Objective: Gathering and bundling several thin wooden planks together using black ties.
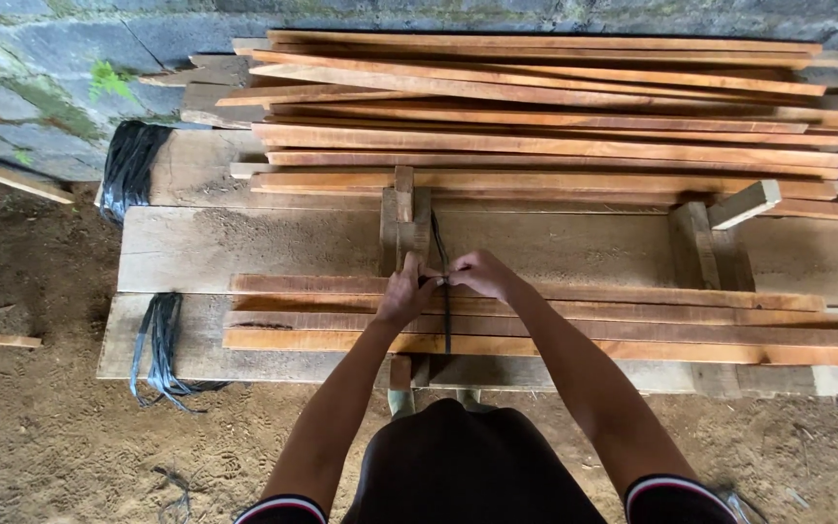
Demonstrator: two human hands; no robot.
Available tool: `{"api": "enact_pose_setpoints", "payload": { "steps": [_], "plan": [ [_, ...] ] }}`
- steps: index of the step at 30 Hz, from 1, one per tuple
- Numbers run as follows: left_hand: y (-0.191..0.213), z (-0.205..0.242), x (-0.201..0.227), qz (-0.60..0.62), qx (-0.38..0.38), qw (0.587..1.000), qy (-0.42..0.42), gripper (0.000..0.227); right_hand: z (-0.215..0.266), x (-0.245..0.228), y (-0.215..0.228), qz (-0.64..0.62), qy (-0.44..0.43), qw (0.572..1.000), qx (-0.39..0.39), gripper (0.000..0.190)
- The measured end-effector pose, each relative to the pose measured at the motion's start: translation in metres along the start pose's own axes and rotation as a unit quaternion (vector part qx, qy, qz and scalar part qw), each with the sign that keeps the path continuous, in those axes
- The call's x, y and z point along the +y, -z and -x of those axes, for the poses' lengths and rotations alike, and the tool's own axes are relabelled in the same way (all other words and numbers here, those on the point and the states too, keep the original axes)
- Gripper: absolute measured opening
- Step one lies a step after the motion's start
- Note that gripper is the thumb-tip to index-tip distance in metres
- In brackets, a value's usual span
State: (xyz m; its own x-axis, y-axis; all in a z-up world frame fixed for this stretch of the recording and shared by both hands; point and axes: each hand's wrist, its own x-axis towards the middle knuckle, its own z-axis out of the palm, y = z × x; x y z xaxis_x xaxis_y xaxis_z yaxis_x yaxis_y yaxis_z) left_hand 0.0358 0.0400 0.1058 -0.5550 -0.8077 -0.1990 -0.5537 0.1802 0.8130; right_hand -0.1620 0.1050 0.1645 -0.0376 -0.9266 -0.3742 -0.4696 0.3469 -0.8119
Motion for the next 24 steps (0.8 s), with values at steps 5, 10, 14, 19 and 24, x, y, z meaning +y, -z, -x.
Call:
{"api": "enact_pose_setpoints", "payload": {
  "steps": [5,10,14,19,24],
  "plan": [
    [0.002,-0.002,0.008,0.001,0.012,1.000,0.014,0.040,-0.028,0.006,0.003,-0.074,-0.088,0.991,-0.071,0.027],
    [0.003,-0.003,0.008,-0.007,0.030,0.999,0.026,0.041,-0.044,0.025,-0.007,-0.042,-0.088,0.993,-0.069,0.018],
    [-0.020,-0.018,-0.027,-0.002,0.050,0.999,-0.004,0.033,-0.037,0.012,-0.005,-0.059,-0.061,0.995,-0.058,0.022],
    [0.001,0.012,0.018,0.012,0.077,0.991,-0.104,0.010,-0.054,0.055,-0.016,-0.038,-0.061,0.996,-0.056,0.015],
    [-0.001,0.013,0.015,0.000,0.077,0.986,-0.148,0.014,-0.055,0.046,-0.018,-0.056,-0.061,0.995,-0.054,0.019]
  ]
}}
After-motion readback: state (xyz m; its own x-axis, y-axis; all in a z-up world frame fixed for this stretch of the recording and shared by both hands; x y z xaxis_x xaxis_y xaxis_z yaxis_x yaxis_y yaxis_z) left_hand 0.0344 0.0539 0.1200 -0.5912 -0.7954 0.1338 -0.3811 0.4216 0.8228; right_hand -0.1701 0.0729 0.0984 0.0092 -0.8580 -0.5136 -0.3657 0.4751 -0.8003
